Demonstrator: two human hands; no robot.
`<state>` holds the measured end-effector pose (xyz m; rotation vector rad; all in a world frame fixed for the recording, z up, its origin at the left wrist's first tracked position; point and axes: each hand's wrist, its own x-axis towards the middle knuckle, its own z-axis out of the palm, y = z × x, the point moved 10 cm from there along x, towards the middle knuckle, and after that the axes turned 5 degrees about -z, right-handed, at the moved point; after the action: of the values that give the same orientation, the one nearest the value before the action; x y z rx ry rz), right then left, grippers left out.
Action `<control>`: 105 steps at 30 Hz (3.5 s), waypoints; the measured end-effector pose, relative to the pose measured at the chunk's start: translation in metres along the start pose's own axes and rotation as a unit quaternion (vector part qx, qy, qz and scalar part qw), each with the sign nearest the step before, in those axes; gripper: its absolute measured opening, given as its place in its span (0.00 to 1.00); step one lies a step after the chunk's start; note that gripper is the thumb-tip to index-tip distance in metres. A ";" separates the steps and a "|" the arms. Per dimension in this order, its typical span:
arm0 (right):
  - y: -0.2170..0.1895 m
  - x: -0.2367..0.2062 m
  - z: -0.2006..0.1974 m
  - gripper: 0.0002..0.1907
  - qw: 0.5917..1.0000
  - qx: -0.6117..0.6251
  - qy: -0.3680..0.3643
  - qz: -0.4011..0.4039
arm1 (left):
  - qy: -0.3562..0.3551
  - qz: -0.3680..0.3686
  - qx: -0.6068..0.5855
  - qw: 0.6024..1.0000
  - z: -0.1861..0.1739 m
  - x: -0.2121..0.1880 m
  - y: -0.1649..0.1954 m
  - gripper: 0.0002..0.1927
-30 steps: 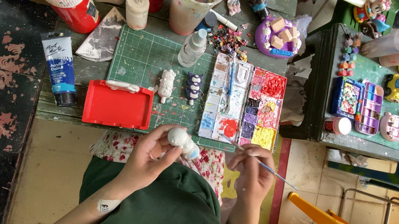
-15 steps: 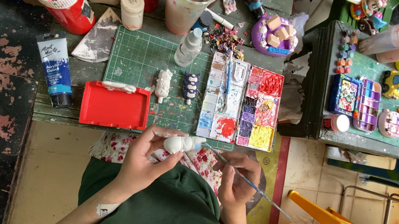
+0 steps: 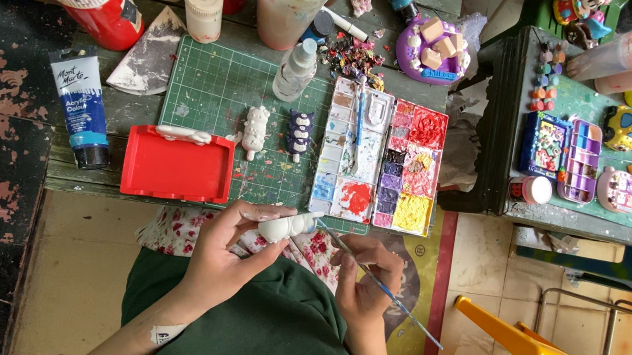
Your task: The person paints small white figurines using a fine brush and blue acrylic paint. They repeatedly dip the brush into a paint palette, apply paint to the figurine's surface, and rotate the object to reach different areas.
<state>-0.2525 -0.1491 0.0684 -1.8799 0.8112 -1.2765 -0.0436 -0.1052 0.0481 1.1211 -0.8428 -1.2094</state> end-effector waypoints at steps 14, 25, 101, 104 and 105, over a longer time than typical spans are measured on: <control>-0.010 0.006 -0.002 0.10 0.998 -0.046 -0.013 -0.028 | 0.008 0.009 -0.011 1.000 -0.001 -0.001 0.001 0.16; -0.017 0.013 -0.003 0.09 0.998 -0.047 -0.023 -0.033 | 0.001 -0.011 -0.051 0.999 -0.003 -0.001 -0.005 0.16; -0.023 -0.017 -0.012 0.08 0.994 0.047 0.073 -0.073 | -0.057 -0.052 -0.192 0.978 0.007 -0.001 -0.030 0.20; -0.020 -0.021 -0.016 0.08 0.993 0.066 0.073 -0.057 | -0.074 -0.042 -0.206 0.975 0.009 0.000 -0.029 0.19; -0.019 -0.021 -0.016 0.08 0.994 0.069 0.071 -0.052 | -0.069 -0.052 -0.203 0.975 0.009 0.000 -0.031 0.19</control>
<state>-0.2726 -0.1249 0.0781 -1.7546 0.6861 -1.5064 -0.0606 -0.1070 0.0202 0.7627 -0.6062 -1.4811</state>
